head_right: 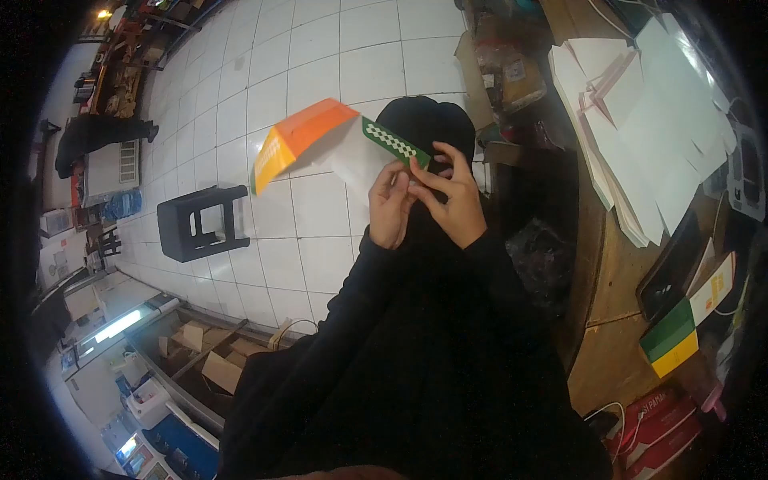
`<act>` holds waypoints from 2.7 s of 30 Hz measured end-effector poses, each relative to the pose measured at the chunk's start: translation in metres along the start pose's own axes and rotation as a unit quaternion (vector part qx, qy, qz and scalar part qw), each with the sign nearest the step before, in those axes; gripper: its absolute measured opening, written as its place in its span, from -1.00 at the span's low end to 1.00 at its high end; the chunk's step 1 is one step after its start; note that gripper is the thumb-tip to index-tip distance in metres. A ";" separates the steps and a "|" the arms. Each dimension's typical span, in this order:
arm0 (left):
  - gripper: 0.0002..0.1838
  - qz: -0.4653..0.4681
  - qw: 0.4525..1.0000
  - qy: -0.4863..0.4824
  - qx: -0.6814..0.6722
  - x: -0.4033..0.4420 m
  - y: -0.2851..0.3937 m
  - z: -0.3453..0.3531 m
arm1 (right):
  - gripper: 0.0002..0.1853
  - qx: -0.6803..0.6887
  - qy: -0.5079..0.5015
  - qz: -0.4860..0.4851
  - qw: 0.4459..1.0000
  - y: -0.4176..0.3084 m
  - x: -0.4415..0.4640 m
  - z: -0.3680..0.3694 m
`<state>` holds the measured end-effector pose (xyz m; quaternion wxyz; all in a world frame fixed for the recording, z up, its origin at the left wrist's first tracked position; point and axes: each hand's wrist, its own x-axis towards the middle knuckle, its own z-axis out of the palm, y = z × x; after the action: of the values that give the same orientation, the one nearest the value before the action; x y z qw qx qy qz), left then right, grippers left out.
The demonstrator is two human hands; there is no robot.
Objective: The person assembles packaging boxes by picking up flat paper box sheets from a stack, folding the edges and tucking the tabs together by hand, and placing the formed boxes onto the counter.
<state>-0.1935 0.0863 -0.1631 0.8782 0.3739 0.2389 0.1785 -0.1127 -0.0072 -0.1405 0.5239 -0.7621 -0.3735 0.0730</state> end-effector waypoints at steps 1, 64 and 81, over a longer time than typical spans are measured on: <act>-0.69 -0.001 1.000 -0.016 -0.021 -0.003 0.005 0.008 | -0.67 -0.012 0.026 -0.027 0.999 0.001 0.000 0.004; -0.89 0.424 0.745 0.171 0.486 -0.028 0.096 0.044 | -0.96 0.347 0.023 0.144 0.927 -0.087 0.035 -0.033; -0.89 0.428 0.754 0.187 0.461 -0.024 0.084 0.047 | -0.88 0.291 0.015 0.128 0.948 -0.089 0.030 -0.034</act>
<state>-0.1988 0.1031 -0.0652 0.3692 0.7560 0.2666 0.4703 -0.1188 0.0024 -0.0411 0.7145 -0.6190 -0.2278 0.2332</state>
